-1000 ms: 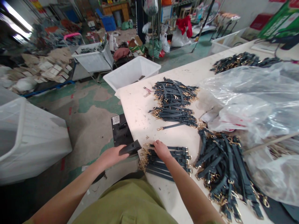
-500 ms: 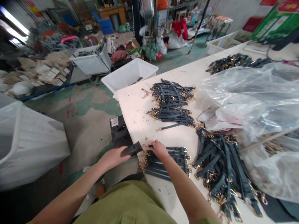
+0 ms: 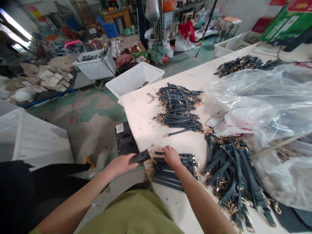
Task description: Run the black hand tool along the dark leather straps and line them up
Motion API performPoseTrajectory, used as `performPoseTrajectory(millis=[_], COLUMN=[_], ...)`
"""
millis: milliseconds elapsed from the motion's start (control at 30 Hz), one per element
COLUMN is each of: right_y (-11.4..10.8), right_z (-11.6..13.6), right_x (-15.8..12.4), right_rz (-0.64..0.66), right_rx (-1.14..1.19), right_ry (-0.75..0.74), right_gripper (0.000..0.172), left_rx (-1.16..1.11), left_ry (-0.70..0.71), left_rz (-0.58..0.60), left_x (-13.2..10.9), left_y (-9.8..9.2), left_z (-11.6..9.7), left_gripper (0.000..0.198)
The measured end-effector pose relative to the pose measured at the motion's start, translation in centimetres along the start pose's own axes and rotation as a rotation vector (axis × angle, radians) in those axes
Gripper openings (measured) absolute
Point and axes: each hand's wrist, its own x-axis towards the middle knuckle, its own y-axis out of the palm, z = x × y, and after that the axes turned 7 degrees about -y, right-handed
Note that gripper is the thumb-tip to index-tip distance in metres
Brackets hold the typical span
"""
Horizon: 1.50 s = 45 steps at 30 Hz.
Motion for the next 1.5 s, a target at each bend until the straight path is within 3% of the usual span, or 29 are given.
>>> performPoseTrajectory(millis=[167, 400, 633, 767, 900, 1067, 1200, 1367, 1500], right_y=[0.3, 0.4, 0.2, 0.0, -1.3, -5.0, -6.1, -3.2, -1.1], right_z=[-1.1, -1.5, -1.6, -2.0, -4.0, -8.0, -9.7, -6.2, -3.1], right_x=[0.0, 1.4, 1.5, 0.9, 0.8, 4.2, 6.9, 7.3, 6.6], right_rz=[-0.039, -0.06, -0.085, -0.047, 0.053, -0.084, -0.042, -0.01, -0.017], right_rx=[-0.046, -0.039, -0.018, -0.05, -0.043, -0.142, -0.214, -0.168, -0.127], right_ry=[0.036, 0.097, 0.09, 0.081, 0.058, 0.14, 0.118, -0.015, -0.046], right_gripper=[0.022, 0.025, 0.023, 0.019, 0.02, 0.027, 0.023, 0.019, 0.02], left_rx=[0.077, 0.175, 0.245, 0.182, 0.095, 0.062, 0.033, 0.037, 0.101], left_ry=[0.031, 0.142, 0.165, 0.151, 0.05, -0.005, -0.004, 0.005, 0.095], left_rz=[-0.026, -0.034, -0.042, -0.028, -0.048, -0.035, -0.03, -0.034, -0.041], left_x=[1.1, 5.3, 6.9, 6.4, 5.2, 3.8, 3.0, 3.1, 5.2], left_y=[-0.6, -0.2, -0.3, -1.0, -1.8, -2.0, -2.1, -2.2, -2.2], left_z=[-1.6, -5.8, -6.6, -5.8, -3.0, -1.1, -0.8, -0.7, -2.2], left_gripper=[0.051, 0.049, 0.047, 0.049, 0.05, 0.051, 0.048, 0.048, 0.049])
